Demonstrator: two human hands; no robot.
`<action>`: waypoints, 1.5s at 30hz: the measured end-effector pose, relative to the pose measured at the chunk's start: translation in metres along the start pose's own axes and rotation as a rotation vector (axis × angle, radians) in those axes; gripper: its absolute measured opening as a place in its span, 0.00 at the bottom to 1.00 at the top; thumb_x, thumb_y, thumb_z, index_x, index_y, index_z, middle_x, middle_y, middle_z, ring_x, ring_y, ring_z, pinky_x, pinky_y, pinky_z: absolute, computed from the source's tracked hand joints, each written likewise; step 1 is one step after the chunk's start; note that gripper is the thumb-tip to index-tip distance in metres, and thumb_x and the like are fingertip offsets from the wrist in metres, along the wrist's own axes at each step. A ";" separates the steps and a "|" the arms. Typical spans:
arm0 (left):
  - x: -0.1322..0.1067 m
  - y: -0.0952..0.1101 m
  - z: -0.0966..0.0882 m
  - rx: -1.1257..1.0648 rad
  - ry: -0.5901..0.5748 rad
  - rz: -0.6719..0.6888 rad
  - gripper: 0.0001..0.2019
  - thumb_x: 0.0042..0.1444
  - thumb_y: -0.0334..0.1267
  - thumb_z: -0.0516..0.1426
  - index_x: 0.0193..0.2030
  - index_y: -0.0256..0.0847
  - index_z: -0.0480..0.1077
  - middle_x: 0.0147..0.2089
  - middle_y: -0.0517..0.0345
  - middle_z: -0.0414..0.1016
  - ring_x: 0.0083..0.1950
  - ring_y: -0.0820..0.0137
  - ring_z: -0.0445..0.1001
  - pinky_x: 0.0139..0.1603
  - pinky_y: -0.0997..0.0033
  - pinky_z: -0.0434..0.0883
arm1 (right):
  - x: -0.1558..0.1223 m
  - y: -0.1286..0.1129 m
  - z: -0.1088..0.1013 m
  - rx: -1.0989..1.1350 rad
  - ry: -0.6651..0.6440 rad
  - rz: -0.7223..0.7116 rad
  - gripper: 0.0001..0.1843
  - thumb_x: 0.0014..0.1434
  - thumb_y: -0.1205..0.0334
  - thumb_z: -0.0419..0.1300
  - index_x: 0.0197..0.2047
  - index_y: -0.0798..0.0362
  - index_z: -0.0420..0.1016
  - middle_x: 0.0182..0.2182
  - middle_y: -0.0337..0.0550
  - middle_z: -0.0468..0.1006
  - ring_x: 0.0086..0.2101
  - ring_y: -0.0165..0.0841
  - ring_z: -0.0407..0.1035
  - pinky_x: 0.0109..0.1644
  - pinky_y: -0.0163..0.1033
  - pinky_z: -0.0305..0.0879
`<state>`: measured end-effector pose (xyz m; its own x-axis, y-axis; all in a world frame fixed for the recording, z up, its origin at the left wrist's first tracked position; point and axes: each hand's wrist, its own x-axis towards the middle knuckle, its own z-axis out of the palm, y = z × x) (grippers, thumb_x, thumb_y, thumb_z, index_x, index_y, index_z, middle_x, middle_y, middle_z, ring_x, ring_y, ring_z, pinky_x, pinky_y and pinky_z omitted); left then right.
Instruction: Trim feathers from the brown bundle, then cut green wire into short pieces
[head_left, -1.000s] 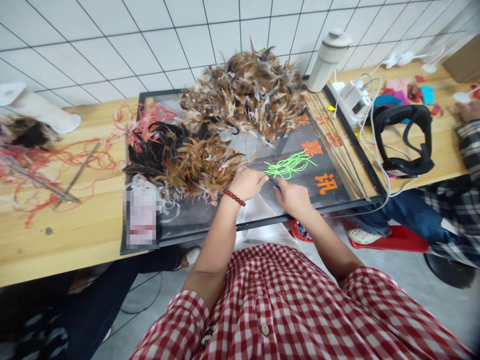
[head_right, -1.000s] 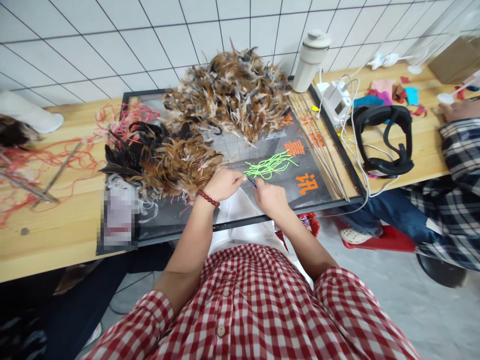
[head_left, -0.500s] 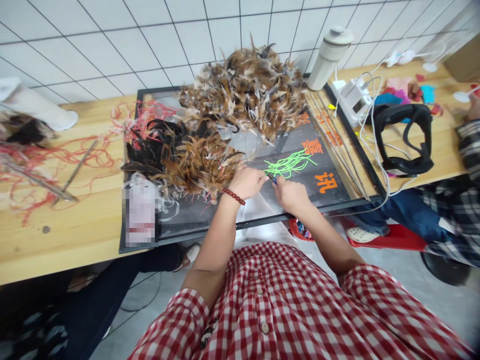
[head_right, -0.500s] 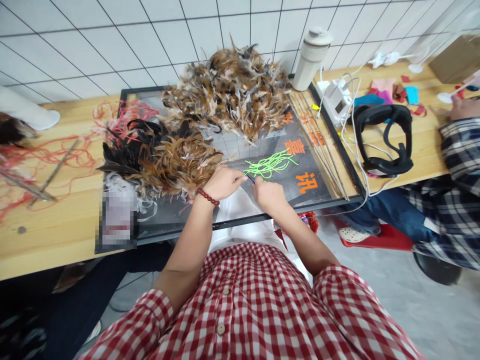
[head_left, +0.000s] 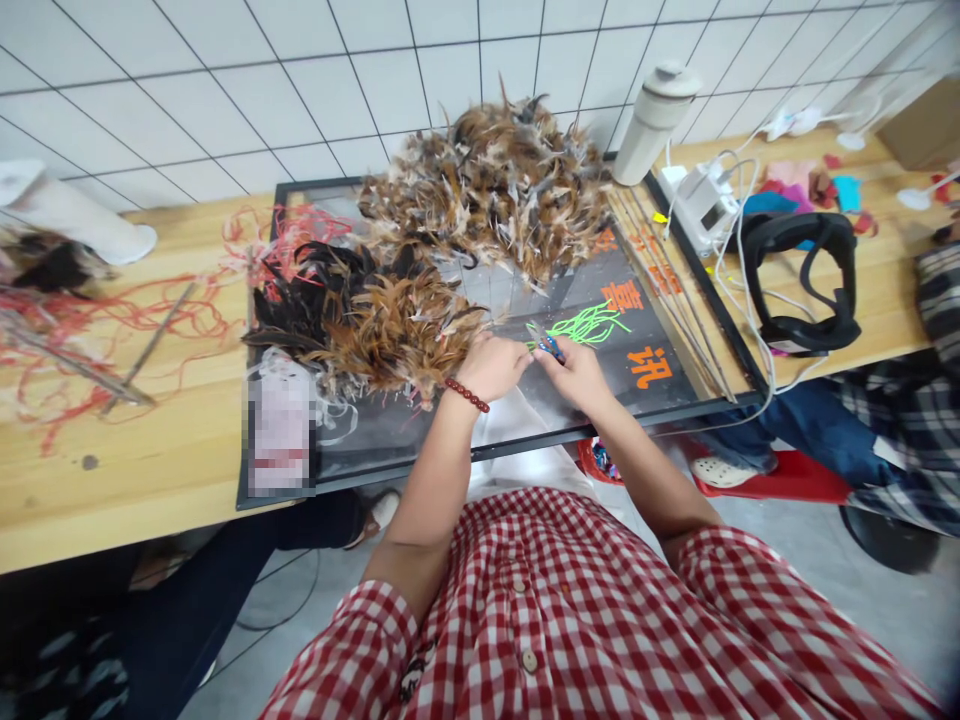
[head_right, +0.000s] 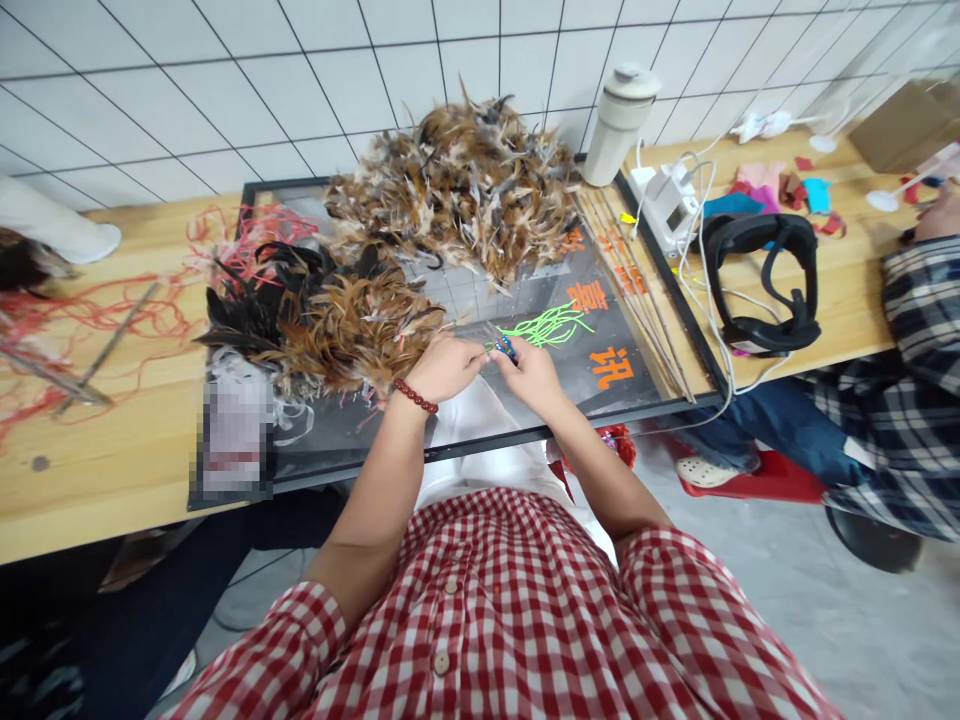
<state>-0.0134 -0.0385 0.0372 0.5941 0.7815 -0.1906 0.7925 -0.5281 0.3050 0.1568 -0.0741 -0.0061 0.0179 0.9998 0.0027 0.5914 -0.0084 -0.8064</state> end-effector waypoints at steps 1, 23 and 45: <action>0.000 0.000 0.000 0.004 0.001 -0.001 0.21 0.73 0.41 0.48 0.39 0.37 0.80 0.43 0.43 0.86 0.49 0.56 0.83 0.64 0.53 0.66 | 0.003 -0.003 0.001 -0.018 -0.018 0.013 0.16 0.59 0.46 0.55 0.30 0.50 0.66 0.23 0.36 0.69 0.27 0.31 0.63 0.34 0.36 0.57; -0.003 -0.010 -0.004 -0.006 0.028 -0.044 0.23 0.73 0.42 0.47 0.39 0.37 0.81 0.41 0.43 0.86 0.47 0.58 0.83 0.55 0.60 0.69 | 0.031 0.045 -0.080 -0.632 0.273 0.377 0.20 0.67 0.54 0.52 0.52 0.57 0.76 0.40 0.58 0.83 0.39 0.45 0.74 0.43 0.44 0.65; -0.007 -0.003 -0.008 0.001 0.001 -0.034 0.22 0.72 0.39 0.47 0.32 0.38 0.78 0.40 0.42 0.86 0.46 0.58 0.82 0.60 0.57 0.67 | -0.035 -0.029 -0.023 -0.839 -0.316 0.194 0.21 0.73 0.51 0.46 0.59 0.52 0.69 0.45 0.56 0.86 0.46 0.54 0.82 0.42 0.45 0.67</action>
<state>-0.0207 -0.0395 0.0451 0.5664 0.7994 -0.2002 0.8126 -0.5014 0.2970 0.1577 -0.1093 0.0309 0.0297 0.9366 -0.3491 0.9948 -0.0617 -0.0811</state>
